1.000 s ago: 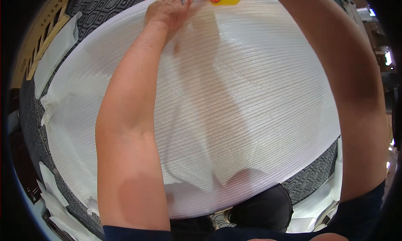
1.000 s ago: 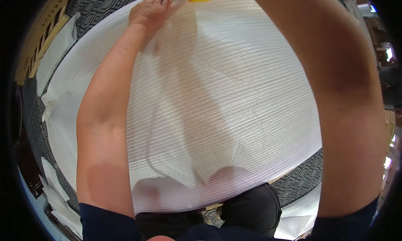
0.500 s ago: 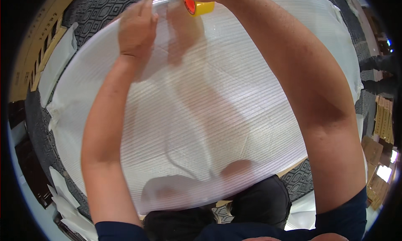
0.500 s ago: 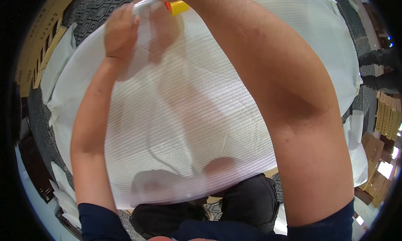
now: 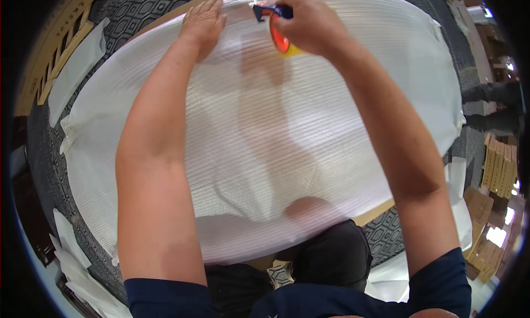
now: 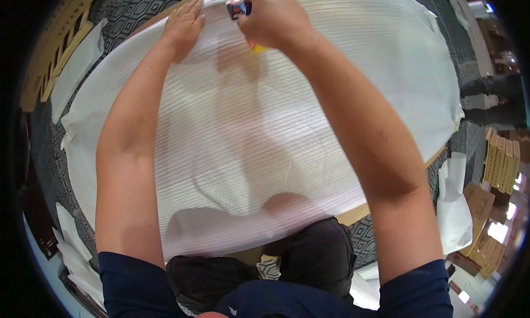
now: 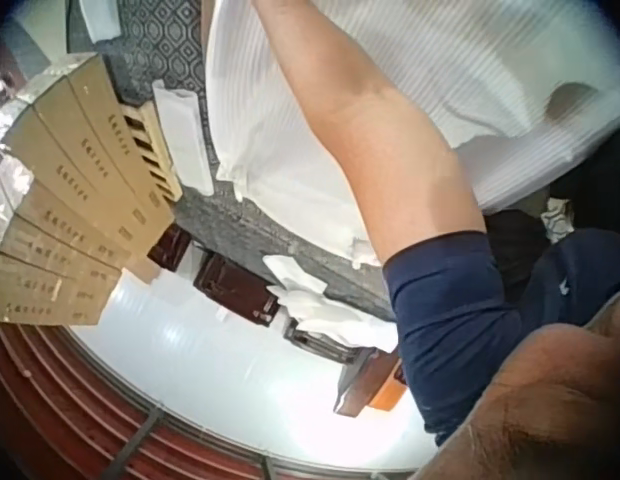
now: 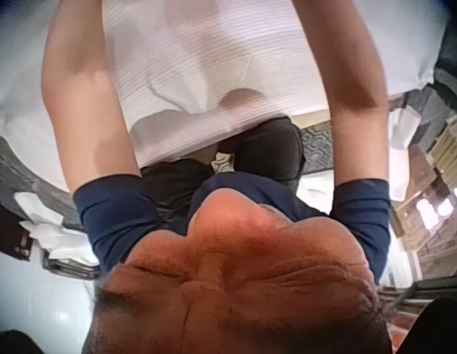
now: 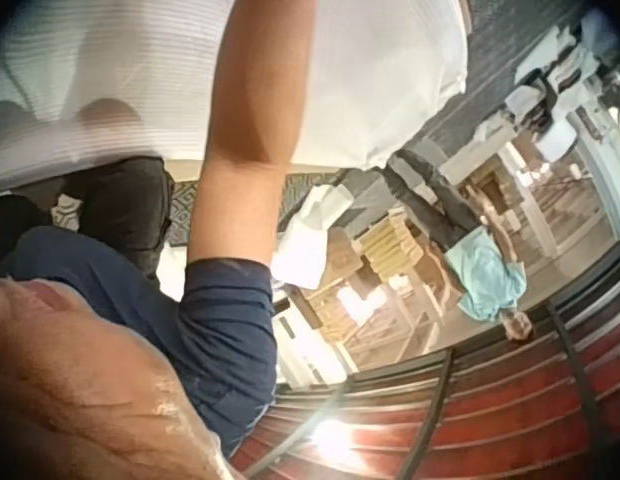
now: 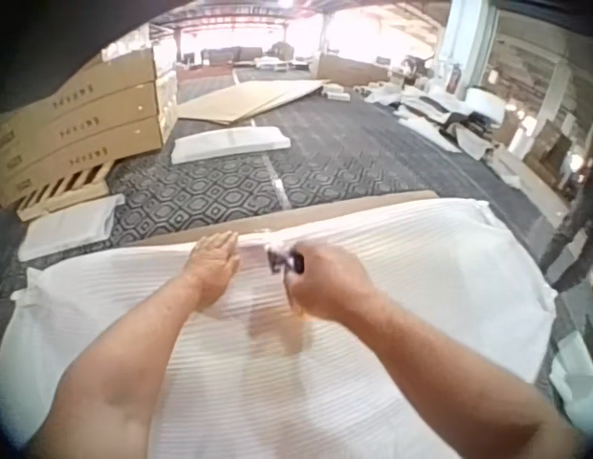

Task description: Packaging a large flat item using foam wrap and tape on a cardboard base.

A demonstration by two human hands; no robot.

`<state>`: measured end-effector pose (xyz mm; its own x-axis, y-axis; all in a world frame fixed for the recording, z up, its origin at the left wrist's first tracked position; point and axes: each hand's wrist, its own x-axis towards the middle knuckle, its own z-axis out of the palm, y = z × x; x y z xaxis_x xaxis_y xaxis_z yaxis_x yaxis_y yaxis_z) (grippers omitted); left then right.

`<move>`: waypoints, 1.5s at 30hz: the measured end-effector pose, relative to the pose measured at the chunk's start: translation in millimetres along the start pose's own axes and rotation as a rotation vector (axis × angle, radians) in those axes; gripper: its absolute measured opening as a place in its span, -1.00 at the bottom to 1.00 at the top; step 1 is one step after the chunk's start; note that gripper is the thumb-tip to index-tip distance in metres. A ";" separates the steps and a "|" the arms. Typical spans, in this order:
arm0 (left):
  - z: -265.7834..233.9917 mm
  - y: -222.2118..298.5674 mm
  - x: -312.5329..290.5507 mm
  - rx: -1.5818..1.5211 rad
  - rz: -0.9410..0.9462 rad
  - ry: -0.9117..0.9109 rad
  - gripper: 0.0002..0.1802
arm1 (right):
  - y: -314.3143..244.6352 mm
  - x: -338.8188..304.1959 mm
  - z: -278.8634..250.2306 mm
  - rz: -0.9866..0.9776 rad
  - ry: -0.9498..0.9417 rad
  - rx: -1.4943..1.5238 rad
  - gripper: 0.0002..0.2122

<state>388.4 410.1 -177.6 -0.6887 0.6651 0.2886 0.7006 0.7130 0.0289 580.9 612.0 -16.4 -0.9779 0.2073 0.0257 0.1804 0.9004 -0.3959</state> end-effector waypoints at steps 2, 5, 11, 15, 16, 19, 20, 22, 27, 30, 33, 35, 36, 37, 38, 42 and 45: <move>-23.1 7.2 -0.1 0.100 -0.067 -0.217 -0.28 | -4.8 -43.8 -3.0 0.039 -0.002 0.011 -0.82; -51.9 48.4 -12.4 -0.025 -0.180 -0.380 -0.27 | 6.3 -126.0 0.1 -0.013 0.134 0.052 -0.73; -134.6 206.5 -234.6 -0.638 0.020 0.059 -0.23 | 0.0 -247.6 -23.5 0.093 0.082 0.082 -0.64; -206.3 294.4 -367.5 -0.750 0.275 -0.252 -0.31 | 21.8 -284.1 -23.0 -0.015 0.276 0.072 -0.63; -220.5 306.9 -390.3 -0.796 0.265 -0.306 -0.31 | 19.0 -285.5 -30.0 -0.015 0.255 0.095 -0.64; -234.9 317.7 -403.9 -0.581 0.385 -0.383 -0.39 | 10.6 -278.4 -29.1 0.005 0.227 0.097 -0.61; -229.8 316.8 -402.2 -0.486 0.439 -0.386 -0.41 | 8.9 -275.8 -23.9 0.018 0.222 0.099 -0.60; -209.4 320.9 -405.5 -0.521 0.502 -0.326 -0.43 | 14.2 -270.7 -9.4 0.007 0.249 0.142 -0.62; -185.3 354.3 -418.1 -0.580 0.624 -0.162 -0.48 | 27.4 -285.0 -4.8 -0.051 0.231 0.321 -0.66; -175.6 357.4 -414.2 -0.540 0.676 -0.188 -0.48 | 26.2 -291.2 -20.5 0.072 0.024 0.344 -0.61; -169.3 352.0 -409.0 -0.484 0.664 -0.152 -0.49 | 21.5 -287.2 -21.3 0.103 -0.020 0.344 -0.62; -166.8 353.2 -407.6 -0.437 0.631 -0.099 -0.51 | 20.8 -286.9 -21.3 0.117 -0.079 0.326 -0.62; -164.5 355.1 -409.5 -0.439 0.625 -0.102 -0.51 | 21.0 -288.1 -20.4 0.116 -0.085 0.326 -0.62; -160.6 358.1 -413.0 -0.390 0.617 -0.097 -0.51 | 21.8 -289.6 -20.4 0.148 -0.131 0.392 -0.62; -156.5 360.9 -413.8 -0.332 0.607 -0.089 -0.50 | 22.6 -288.1 -22.0 0.171 -0.174 0.459 -0.62; -157.3 369.4 -418.8 -0.246 0.547 -0.052 -0.51 | 20.5 -281.9 -21.3 0.201 -0.248 0.592 -0.62; -166.4 378.8 -423.5 -0.344 0.443 -0.002 -0.52 | 20.7 -280.7 -18.1 0.178 -0.207 0.600 -0.63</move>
<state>976.5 361.5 -129.6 -0.3153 0.8851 0.3424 0.9432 0.2523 0.2163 861.1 579.4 -15.2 -0.9495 0.2013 -0.2406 0.3096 0.4773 -0.8224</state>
